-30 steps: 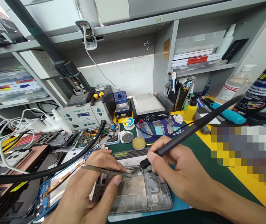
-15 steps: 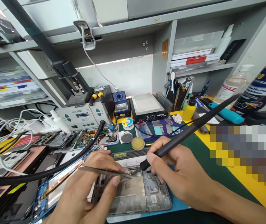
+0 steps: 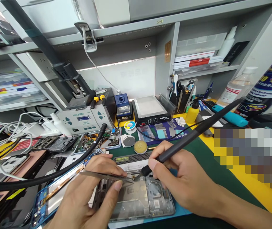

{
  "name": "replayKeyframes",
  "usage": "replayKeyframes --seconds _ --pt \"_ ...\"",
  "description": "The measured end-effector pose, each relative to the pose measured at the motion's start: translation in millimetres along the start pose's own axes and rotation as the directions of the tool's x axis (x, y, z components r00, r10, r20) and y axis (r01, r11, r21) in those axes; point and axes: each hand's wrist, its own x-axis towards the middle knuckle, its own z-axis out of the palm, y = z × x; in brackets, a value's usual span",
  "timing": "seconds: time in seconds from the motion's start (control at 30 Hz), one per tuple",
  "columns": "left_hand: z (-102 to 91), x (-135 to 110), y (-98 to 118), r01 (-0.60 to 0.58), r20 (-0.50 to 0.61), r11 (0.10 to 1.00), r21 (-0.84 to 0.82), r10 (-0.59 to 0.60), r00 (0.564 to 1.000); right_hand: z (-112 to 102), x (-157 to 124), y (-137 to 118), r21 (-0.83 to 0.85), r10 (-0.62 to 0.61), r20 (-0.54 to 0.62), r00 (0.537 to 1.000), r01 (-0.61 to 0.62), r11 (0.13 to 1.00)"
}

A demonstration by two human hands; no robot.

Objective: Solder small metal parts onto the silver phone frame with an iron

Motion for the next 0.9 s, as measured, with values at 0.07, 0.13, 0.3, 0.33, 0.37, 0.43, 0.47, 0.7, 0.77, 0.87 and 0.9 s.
replayKeyframes --seconds 0.07,0.13,0.3,0.33,0.37,0.43,0.47,0.7,0.77,0.87,0.9 --pt "0.0 -1.2 -0.3 0.0 0.0 1.0 0.0 0.0 1.0 0.0 0.7 0.1 -0.007 -0.003 -0.004 1.0 0.003 1.0" --pt "-2.5 -3.4 -2.2 -0.003 0.007 1.0 -0.001 0.003 1.0 0.1 1.0 -0.1 -0.005 -0.003 0.003 1.0 0.003 1.0" --pt "-11.1 -6.6 -9.3 -0.09 0.091 0.996 -0.021 0.091 0.992 -0.2 0.4 1.0 0.003 0.004 0.002 1.0 -0.004 1.0" --pt "-11.8 -6.4 -10.2 -0.11 0.106 0.994 -0.028 0.112 0.988 -0.4 0.2 1.6 0.008 0.008 -0.001 1.0 -0.008 1.0" --pt "-12.2 -6.1 -10.9 -0.122 0.117 0.992 -0.035 0.125 0.985 -0.6 0.0 2.1 0.014 0.012 -0.003 1.0 -0.012 1.0" --pt "-12.0 -5.8 -11.8 -0.132 0.125 0.99 -0.04 0.136 0.983 -0.8 -0.3 3.0 0.029 0.017 0.0 1.0 -0.017 0.999" --pt "-11.8 -5.9 -12.0 -0.13 0.129 0.991 -0.042 0.135 0.983 -0.7 -0.3 3.1 0.031 0.017 -0.001 1.0 -0.017 0.999" --pt "-13.7 -7.9 -12.5 -0.137 0.14 0.989 -0.051 0.143 0.98 -0.9 -0.1 3.2 0.013 0.008 -0.005 1.0 -0.008 1.0" --pt "-14.1 -7.5 -12.3 -0.138 0.137 0.989 -0.048 0.143 0.98 -1.3 -0.5 4.2 0.005 0.01 -0.016 1.0 -0.01 1.0" --pt "-13.8 -6.7 -11.5 -0.129 0.143 0.99 -0.051 0.135 0.981 -1.3 -1.0 4.5 0.003 0.007 -0.024 1.0 -0.007 1.0" --pt "-13.6 -6.7 -11.2 -0.123 0.147 0.991 -0.053 0.13 0.981 -1.1 -0.9 4.0 0.004 0.004 -0.02 1.0 -0.004 1.0"
